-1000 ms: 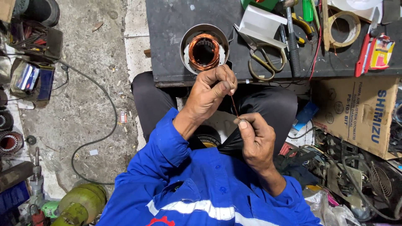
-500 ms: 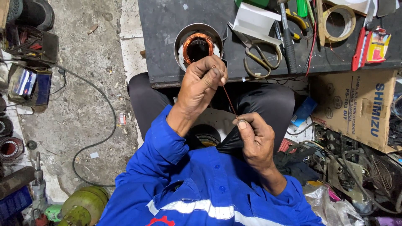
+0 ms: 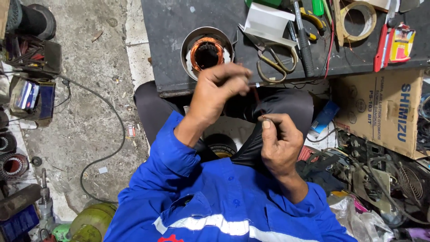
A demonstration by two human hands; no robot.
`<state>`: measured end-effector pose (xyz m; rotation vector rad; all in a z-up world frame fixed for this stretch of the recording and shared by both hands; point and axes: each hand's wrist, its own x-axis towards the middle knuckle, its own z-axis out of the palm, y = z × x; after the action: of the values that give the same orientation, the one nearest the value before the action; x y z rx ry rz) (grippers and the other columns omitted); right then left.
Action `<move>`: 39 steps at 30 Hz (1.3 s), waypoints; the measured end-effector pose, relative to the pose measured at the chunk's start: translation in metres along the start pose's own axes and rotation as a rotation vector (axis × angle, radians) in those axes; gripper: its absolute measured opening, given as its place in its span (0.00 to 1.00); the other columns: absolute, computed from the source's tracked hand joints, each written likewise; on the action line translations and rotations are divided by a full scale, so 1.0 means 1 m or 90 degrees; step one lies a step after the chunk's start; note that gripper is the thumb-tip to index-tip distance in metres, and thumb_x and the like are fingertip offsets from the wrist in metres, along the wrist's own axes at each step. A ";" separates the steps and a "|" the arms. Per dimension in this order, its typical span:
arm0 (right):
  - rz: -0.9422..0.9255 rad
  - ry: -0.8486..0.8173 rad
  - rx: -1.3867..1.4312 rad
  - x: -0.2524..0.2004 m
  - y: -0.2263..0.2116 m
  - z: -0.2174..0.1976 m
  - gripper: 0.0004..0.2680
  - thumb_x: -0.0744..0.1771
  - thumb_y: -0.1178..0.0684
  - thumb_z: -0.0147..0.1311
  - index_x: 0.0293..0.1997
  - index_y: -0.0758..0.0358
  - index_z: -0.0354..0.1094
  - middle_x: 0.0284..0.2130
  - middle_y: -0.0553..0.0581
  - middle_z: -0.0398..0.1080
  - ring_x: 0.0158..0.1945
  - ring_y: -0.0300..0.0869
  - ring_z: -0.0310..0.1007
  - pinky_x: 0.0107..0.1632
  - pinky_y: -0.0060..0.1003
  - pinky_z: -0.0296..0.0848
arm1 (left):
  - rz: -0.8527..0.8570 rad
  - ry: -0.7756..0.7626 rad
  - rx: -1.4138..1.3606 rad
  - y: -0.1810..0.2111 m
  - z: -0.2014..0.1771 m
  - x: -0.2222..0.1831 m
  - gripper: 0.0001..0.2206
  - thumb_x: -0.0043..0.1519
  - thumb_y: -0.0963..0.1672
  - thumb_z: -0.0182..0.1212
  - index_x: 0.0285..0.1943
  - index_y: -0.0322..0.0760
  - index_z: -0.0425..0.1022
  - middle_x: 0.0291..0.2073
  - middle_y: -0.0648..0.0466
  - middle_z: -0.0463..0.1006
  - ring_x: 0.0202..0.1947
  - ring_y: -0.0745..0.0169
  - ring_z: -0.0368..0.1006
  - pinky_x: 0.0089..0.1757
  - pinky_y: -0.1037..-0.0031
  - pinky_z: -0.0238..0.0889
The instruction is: A person is repairing a motor stator by inserting insulation paper and stripping copper wires using pliers.
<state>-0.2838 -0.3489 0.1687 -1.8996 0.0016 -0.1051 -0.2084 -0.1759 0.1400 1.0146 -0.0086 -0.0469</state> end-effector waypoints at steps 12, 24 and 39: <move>0.023 0.003 0.021 0.007 0.018 0.004 0.07 0.71 0.58 0.50 0.40 0.69 0.74 0.27 0.63 0.74 0.33 0.38 0.70 0.34 0.39 0.71 | -0.074 -0.118 0.121 -0.021 0.005 -0.017 0.10 0.57 0.43 0.74 0.43 0.32 0.83 0.34 0.48 0.84 0.39 0.65 0.80 0.43 0.71 0.75; 0.000 -0.011 0.024 0.013 0.013 0.011 0.07 0.71 0.58 0.49 0.40 0.68 0.73 0.24 0.63 0.73 0.29 0.39 0.70 0.30 0.39 0.70 | -0.015 -0.065 0.149 -0.030 0.002 -0.013 0.08 0.62 0.44 0.70 0.37 0.33 0.80 0.33 0.50 0.80 0.37 0.65 0.76 0.45 0.72 0.69; -0.189 -0.127 -0.238 0.111 0.071 -0.039 0.05 0.72 0.59 0.53 0.48 0.67 0.76 0.36 0.69 0.73 0.41 0.65 0.74 0.46 0.55 0.72 | -0.014 0.223 -0.127 -0.025 -0.002 -0.002 0.05 0.68 0.41 0.60 0.47 0.32 0.72 0.32 0.54 0.73 0.28 0.70 0.76 0.27 0.84 0.74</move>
<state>-0.1721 -0.4146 0.1226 -2.2667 -0.4237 -0.1227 -0.2116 -0.1875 0.1179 0.8127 0.3213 0.1094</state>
